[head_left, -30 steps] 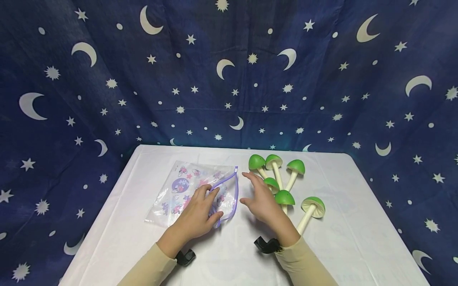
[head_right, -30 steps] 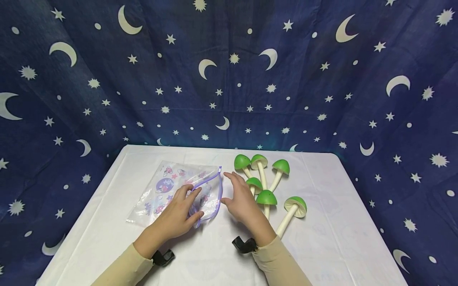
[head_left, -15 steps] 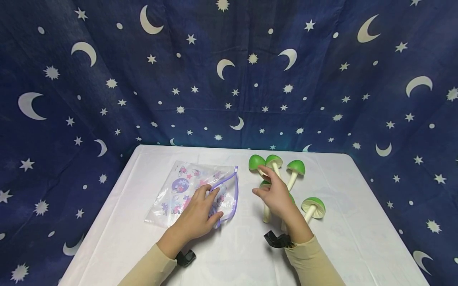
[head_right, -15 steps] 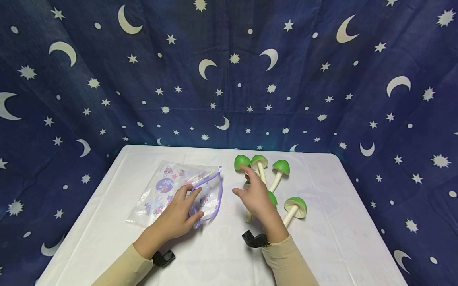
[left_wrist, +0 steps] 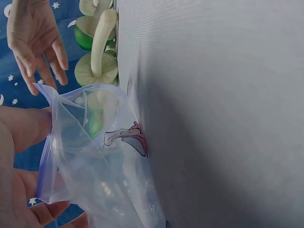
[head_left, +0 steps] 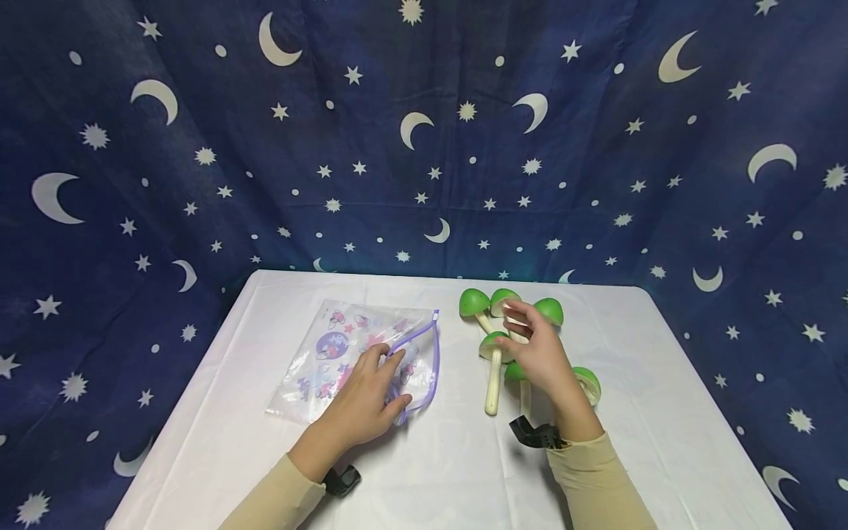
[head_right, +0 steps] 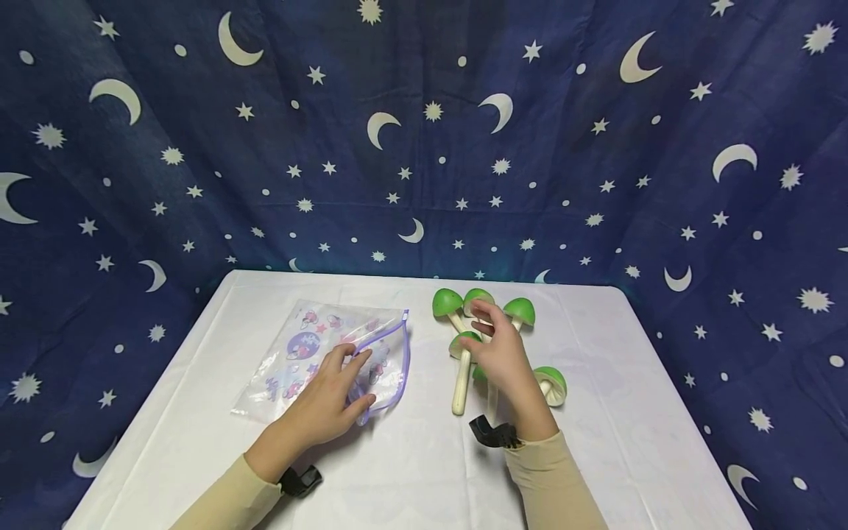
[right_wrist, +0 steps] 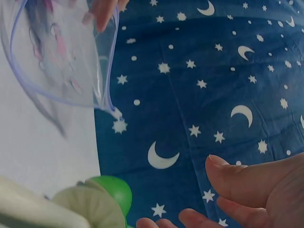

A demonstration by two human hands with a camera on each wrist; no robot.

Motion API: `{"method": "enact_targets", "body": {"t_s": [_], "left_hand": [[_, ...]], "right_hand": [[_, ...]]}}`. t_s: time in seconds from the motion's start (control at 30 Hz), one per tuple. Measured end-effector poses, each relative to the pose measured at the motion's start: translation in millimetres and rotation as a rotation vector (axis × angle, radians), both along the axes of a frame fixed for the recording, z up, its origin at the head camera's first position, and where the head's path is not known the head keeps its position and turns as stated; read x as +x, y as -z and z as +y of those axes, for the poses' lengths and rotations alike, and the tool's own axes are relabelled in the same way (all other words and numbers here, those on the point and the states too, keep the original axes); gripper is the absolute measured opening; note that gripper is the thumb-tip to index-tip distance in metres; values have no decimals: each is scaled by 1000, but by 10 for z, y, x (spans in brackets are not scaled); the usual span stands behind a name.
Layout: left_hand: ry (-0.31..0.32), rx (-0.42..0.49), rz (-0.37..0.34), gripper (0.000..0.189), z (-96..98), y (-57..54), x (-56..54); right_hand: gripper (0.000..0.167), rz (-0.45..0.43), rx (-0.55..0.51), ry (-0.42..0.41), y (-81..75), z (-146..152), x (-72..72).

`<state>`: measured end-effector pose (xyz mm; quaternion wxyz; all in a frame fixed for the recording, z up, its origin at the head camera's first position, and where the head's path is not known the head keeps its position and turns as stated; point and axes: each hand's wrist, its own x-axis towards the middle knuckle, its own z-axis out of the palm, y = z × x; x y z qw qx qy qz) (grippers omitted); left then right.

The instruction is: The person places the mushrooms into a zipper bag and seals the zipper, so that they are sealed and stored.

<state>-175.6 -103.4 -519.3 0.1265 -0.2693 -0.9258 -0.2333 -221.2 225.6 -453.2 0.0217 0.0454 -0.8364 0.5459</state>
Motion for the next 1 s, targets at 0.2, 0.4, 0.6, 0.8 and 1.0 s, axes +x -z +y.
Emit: {"method": "enact_targets", "body": {"t_s": [0.2, 0.4, 0.6, 0.8, 1.0], "left_hand": [[-10, -16, -40, 74, 0, -2, 1], [-7, -14, -53, 73, -9, -9, 5], [-7, -13, -50, 73, -17, 0, 0], [-5, -9, -44, 74, -27, 22, -8], [-2, -12, -33, 75, -23, 24, -11]], "right_hand": [[70, -8, 58, 16, 17, 134, -42], [71, -27, 64, 3, 47, 245, -96], [72, -62, 48, 6, 92, 309, -156], [71, -92, 78, 9, 173, 366, -224], [71, -121, 83, -15, 235, 397, -251]]}}
